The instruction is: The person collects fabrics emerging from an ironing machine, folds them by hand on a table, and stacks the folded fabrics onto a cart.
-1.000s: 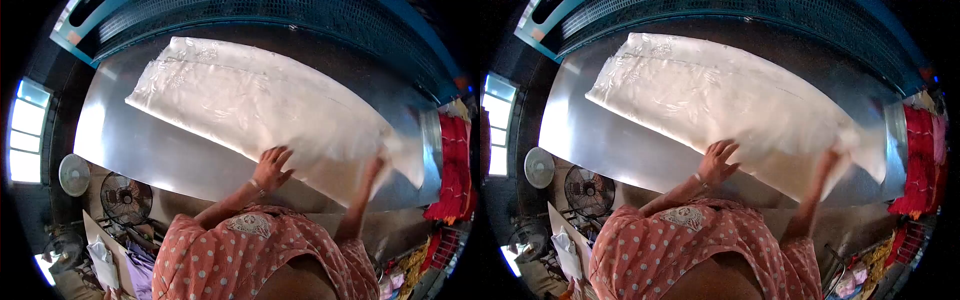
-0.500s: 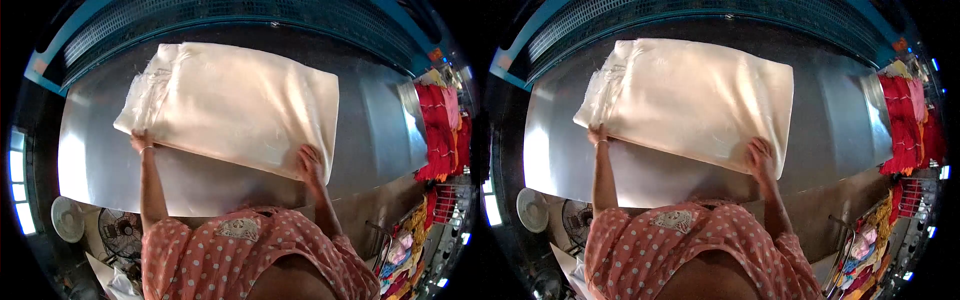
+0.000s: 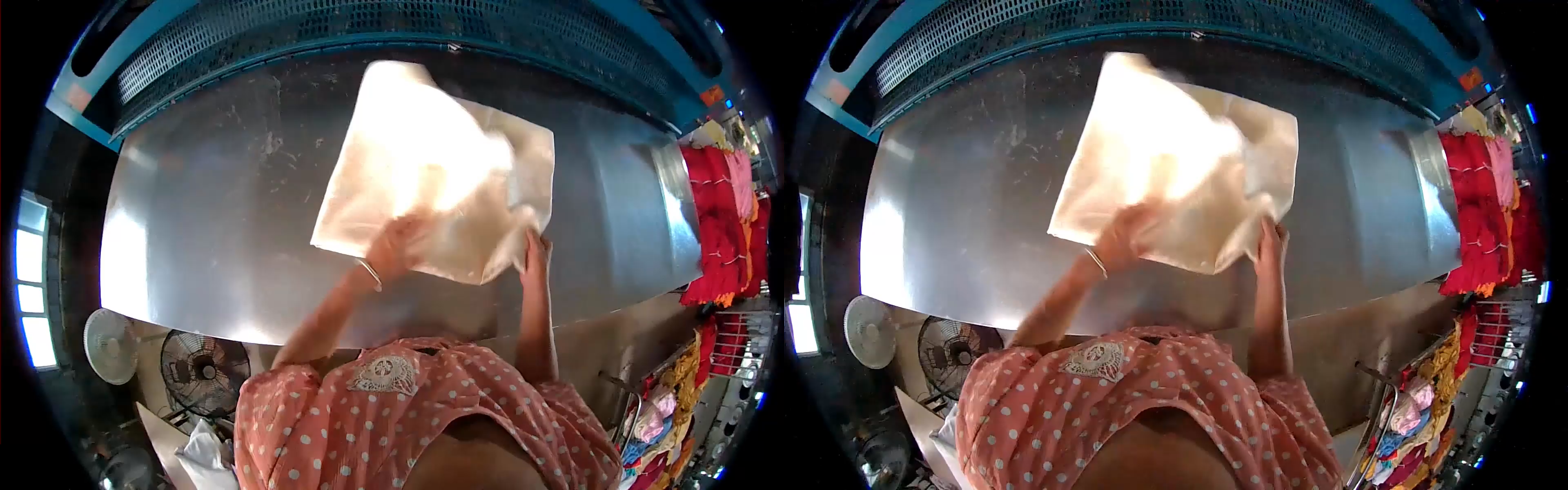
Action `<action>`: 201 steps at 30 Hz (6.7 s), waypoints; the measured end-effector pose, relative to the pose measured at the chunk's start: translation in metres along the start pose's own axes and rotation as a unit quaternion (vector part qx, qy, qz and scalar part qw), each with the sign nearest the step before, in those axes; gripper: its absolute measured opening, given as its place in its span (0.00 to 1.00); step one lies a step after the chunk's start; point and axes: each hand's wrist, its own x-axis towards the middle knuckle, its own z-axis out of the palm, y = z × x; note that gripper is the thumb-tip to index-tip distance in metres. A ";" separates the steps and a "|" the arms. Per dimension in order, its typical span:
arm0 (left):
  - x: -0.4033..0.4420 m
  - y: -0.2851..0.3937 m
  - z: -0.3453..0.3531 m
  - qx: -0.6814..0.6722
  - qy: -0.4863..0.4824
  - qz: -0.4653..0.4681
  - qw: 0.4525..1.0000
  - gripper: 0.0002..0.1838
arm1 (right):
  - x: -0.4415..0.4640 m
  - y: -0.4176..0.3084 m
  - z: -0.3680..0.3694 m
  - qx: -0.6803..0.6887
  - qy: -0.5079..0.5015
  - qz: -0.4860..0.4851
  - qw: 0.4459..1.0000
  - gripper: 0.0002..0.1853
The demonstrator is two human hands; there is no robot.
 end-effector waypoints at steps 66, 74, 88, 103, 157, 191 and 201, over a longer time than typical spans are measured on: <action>-0.274 -0.151 -0.153 0.112 0.205 -0.264 0.936 0.21 | -0.103 0.169 0.157 -0.744 0.100 -0.331 0.571 0.16; -0.119 -0.061 -0.047 0.074 0.116 -0.118 0.983 0.18 | -0.101 0.128 0.126 -0.613 -0.075 -0.381 0.688 0.14; 0.142 -0.158 -0.019 0.269 0.056 -0.102 0.956 0.23 | 0.034 0.027 0.032 -0.638 0.080 -0.384 0.663 0.13; 0.073 -0.123 0.037 0.025 -0.017 -0.062 0.998 0.08 | 0.057 0.034 0.030 -0.519 0.119 -0.279 0.799 0.12; -0.238 -0.218 -0.186 0.049 0.386 -0.652 0.651 0.44 | -0.021 0.047 0.055 -0.682 -0.171 -0.387 0.597 0.17; -0.114 0.067 -0.097 -0.538 0.128 -0.290 0.781 0.27 | -0.091 -0.107 -0.146 -0.233 0.077 -0.132 0.960 0.19; 0.070 -0.001 -0.104 -0.647 0.459 -0.201 0.574 0.24 | 0.119 -0.196 -0.024 -0.028 -0.259 -0.146 0.954 0.30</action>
